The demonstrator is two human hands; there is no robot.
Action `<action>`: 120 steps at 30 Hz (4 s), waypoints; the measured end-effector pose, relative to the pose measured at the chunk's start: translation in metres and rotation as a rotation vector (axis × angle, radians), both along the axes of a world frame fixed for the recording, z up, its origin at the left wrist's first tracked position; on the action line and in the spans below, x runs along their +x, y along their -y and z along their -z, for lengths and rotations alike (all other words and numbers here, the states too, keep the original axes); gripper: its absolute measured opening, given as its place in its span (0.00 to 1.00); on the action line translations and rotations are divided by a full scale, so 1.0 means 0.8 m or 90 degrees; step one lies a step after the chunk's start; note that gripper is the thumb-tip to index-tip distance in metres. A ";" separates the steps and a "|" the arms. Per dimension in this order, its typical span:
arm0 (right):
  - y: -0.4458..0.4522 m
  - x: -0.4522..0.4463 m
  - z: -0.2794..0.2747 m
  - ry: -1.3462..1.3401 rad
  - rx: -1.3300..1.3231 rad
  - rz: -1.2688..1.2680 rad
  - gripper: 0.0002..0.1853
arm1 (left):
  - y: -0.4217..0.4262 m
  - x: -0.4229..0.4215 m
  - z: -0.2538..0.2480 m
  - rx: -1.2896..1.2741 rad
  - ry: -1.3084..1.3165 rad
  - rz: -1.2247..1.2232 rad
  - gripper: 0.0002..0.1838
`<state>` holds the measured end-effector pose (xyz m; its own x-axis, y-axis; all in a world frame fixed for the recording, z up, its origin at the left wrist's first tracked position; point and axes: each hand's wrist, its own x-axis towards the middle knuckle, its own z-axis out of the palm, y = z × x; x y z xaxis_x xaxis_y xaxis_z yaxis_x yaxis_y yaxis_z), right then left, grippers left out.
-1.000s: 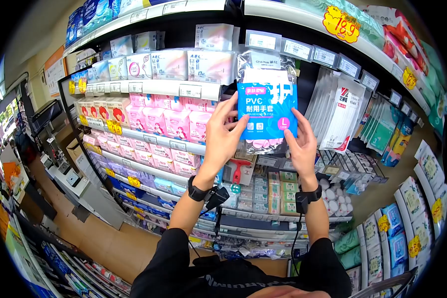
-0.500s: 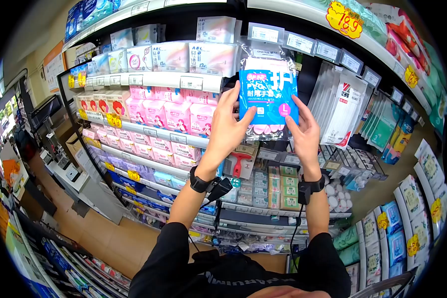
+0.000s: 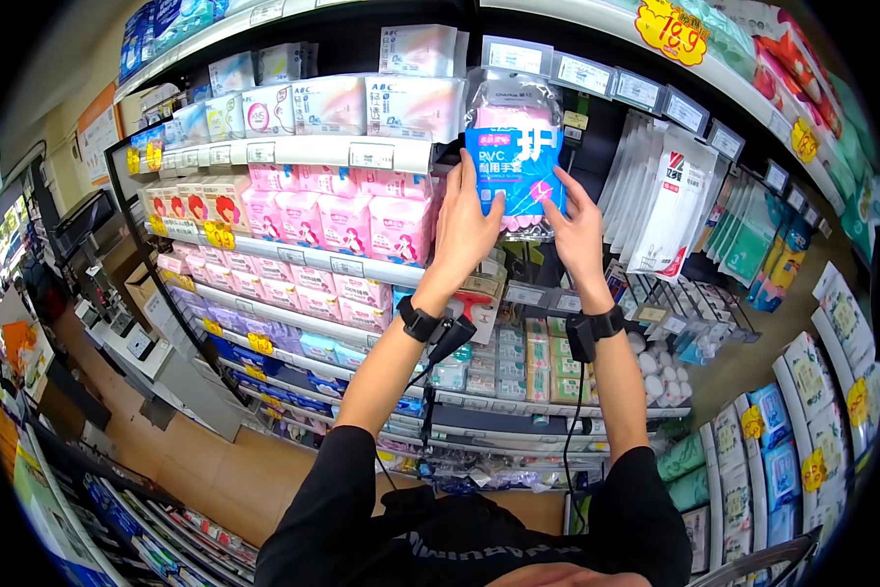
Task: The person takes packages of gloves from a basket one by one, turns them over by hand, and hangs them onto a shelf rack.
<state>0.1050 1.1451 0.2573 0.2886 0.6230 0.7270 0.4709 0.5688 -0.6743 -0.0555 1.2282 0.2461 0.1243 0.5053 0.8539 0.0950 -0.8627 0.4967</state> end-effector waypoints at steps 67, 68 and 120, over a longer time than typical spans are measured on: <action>0.925 -0.284 0.322 -0.538 0.162 0.832 0.25 | 0.809 0.079 0.325 -0.530 -0.585 1.368 0.17; 0.929 -0.290 0.318 -0.538 0.166 0.849 0.25 | 0.818 0.078 0.323 -0.529 -0.593 1.385 0.17; 1.354 -0.278 0.288 -0.564 0.349 1.218 0.18 | 1.377 0.211 0.315 -0.514 -0.814 1.640 0.12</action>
<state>-0.1171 0.0616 0.0271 0.4040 -0.9135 0.0485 0.2888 0.0771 -0.9543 0.1136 0.1262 -0.0060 0.2985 -0.9513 0.0763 0.2662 0.1598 0.9506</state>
